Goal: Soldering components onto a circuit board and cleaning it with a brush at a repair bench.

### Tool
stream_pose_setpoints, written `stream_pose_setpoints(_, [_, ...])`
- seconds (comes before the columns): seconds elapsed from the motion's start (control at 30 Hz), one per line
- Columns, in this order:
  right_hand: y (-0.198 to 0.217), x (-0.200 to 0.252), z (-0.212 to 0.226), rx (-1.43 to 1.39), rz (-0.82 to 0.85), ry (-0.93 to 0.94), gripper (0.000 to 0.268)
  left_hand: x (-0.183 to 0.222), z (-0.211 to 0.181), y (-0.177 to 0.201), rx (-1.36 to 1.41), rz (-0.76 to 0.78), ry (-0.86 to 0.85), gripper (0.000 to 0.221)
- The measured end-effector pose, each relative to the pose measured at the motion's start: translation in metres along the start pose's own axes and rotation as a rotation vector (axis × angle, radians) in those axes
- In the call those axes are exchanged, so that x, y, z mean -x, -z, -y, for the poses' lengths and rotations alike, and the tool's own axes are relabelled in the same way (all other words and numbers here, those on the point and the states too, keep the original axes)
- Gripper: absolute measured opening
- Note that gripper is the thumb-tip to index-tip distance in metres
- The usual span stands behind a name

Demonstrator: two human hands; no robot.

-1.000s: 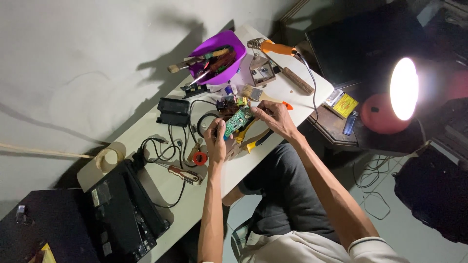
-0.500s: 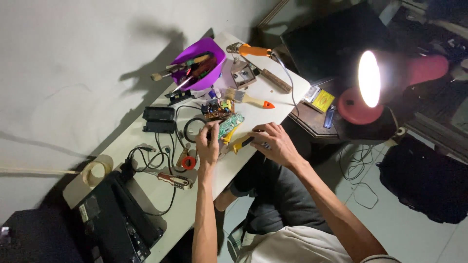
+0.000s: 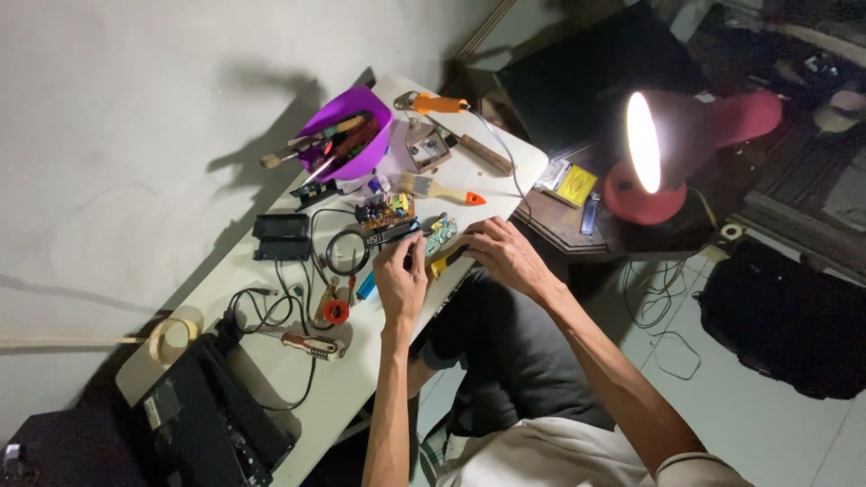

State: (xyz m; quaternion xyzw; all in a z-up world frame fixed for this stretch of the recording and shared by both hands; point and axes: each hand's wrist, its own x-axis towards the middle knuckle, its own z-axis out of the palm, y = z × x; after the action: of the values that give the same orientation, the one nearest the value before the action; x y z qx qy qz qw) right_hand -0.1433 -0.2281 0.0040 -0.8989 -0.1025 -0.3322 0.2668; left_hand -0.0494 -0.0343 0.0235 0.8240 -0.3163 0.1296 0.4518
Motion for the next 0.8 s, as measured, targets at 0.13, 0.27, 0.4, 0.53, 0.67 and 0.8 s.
stream_pose_setpoints(0.13, [0.015,-0.005,-0.007,0.008,0.028,-0.020,0.018,0.004,0.013,-0.013,-0.168,-0.054,-0.032,0.017])
stream_pose_setpoints(0.27, [0.020,-0.004,-0.011,-0.009,0.021,-0.056,0.018,0.004,0.021,-0.022,-0.198,-0.073,-0.019,0.026])
stream_pose_setpoints(0.4, [0.010,0.005,-0.011,-0.069,-0.018,-0.155,0.021,0.004,0.014,-0.024,-0.161,-0.082,-0.023,0.021])
stream_pose_setpoints(0.53, [0.002,0.010,-0.010,-0.125,-0.099,-0.214,0.027,0.003,0.009,-0.023,-0.168,-0.092,-0.081,0.016])
stream_pose_setpoints(0.67, [-0.005,0.016,-0.010,-0.122,-0.126,-0.232,0.030,0.002,0.002,-0.024,-0.105,-0.101,-0.077,0.014])
stream_pose_setpoints(0.8, [0.000,0.015,0.004,-0.130,-0.155,-0.272,0.035,0.003,0.004,-0.028,-0.109,-0.111,-0.111,0.013])
